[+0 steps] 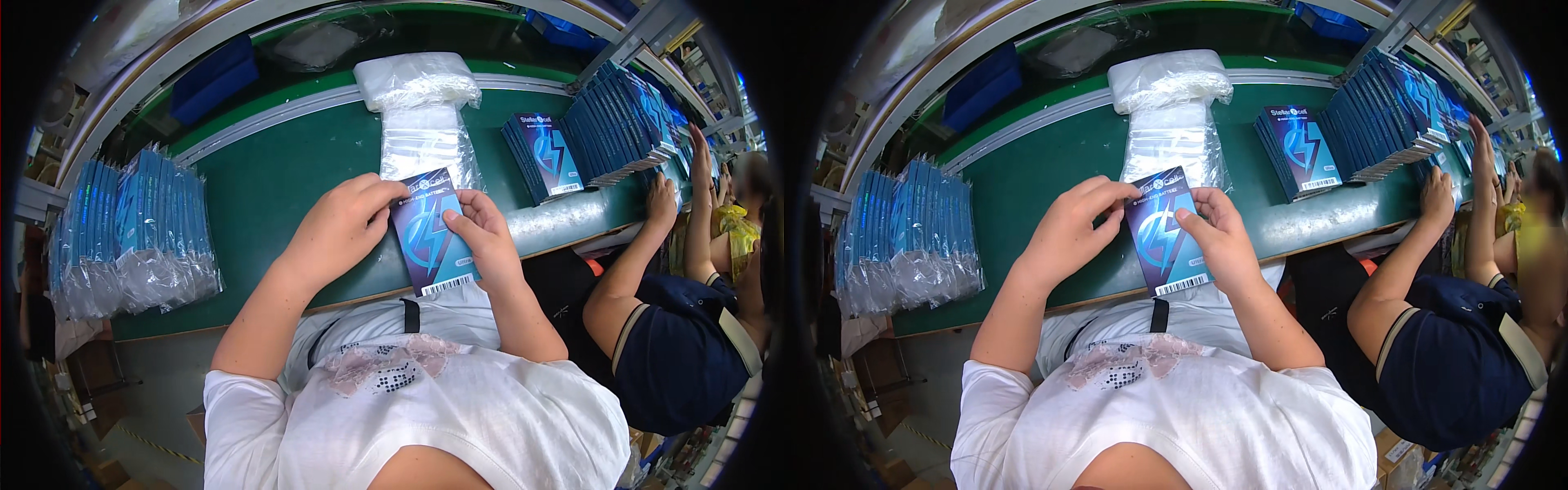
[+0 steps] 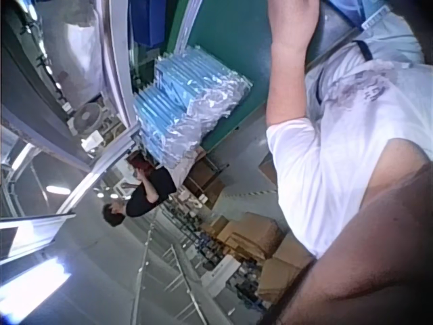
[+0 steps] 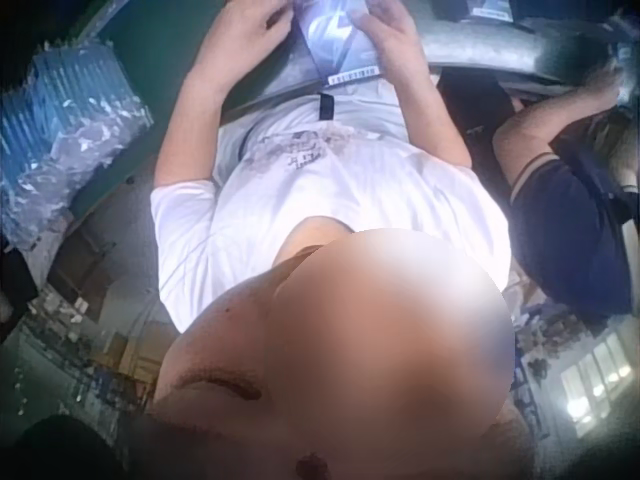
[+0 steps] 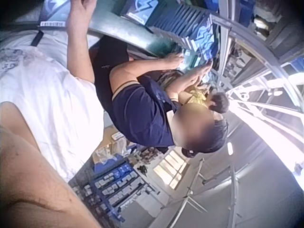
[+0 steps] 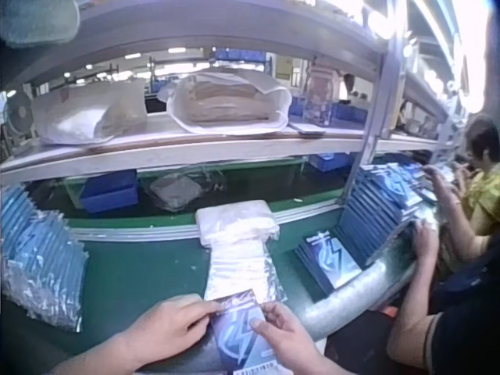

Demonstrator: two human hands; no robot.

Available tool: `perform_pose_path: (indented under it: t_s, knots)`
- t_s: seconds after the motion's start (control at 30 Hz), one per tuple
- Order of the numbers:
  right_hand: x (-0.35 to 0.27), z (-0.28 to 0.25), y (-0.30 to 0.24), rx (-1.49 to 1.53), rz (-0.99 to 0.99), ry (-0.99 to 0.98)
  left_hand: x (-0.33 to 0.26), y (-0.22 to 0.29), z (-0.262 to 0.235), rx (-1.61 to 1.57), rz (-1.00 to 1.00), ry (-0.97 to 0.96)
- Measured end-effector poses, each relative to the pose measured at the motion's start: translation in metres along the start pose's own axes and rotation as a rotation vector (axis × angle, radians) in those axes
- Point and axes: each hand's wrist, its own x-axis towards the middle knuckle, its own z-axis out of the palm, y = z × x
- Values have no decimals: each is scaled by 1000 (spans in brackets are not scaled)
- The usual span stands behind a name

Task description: The person places small blue boxes into clear plastic bags on a green conveyor belt. They fold the bags and stack them. The person also handles stacks of bubble wrap and places them on the table.

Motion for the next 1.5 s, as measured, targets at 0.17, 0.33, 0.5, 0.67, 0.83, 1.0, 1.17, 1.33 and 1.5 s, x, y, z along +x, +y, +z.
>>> perform_pose_path:
  t_s: [0.17,0.33,0.5,0.67,0.83,1.0,1.17,1.33,1.5]
  knots:
    - [-2,13,2,20,-76,51,-8,6,-5,54,54,-33]
    - [-5,20,1,20,-141,52,-17,4,-7,-229,-114,-19]
    - [-15,34,4,5,-218,103,-29,-3,31,-1104,-547,289]
    - [-9,34,1,-275,-79,21,-28,13,28,-1310,-455,372]
    - [-14,37,-24,-518,-420,-208,-32,17,12,-1386,-450,389]
    - [-19,31,-33,-820,-1136,112,-38,39,23,-1440,-299,67]
    - [-31,42,-39,-500,-1154,166,-36,19,11,-1391,-481,-62]
    - [-32,81,-34,-698,-893,-563,-45,14,17,-1906,-643,-126]
    - [-28,97,-29,-307,-720,-1049,-53,32,-24,-1424,-554,443]
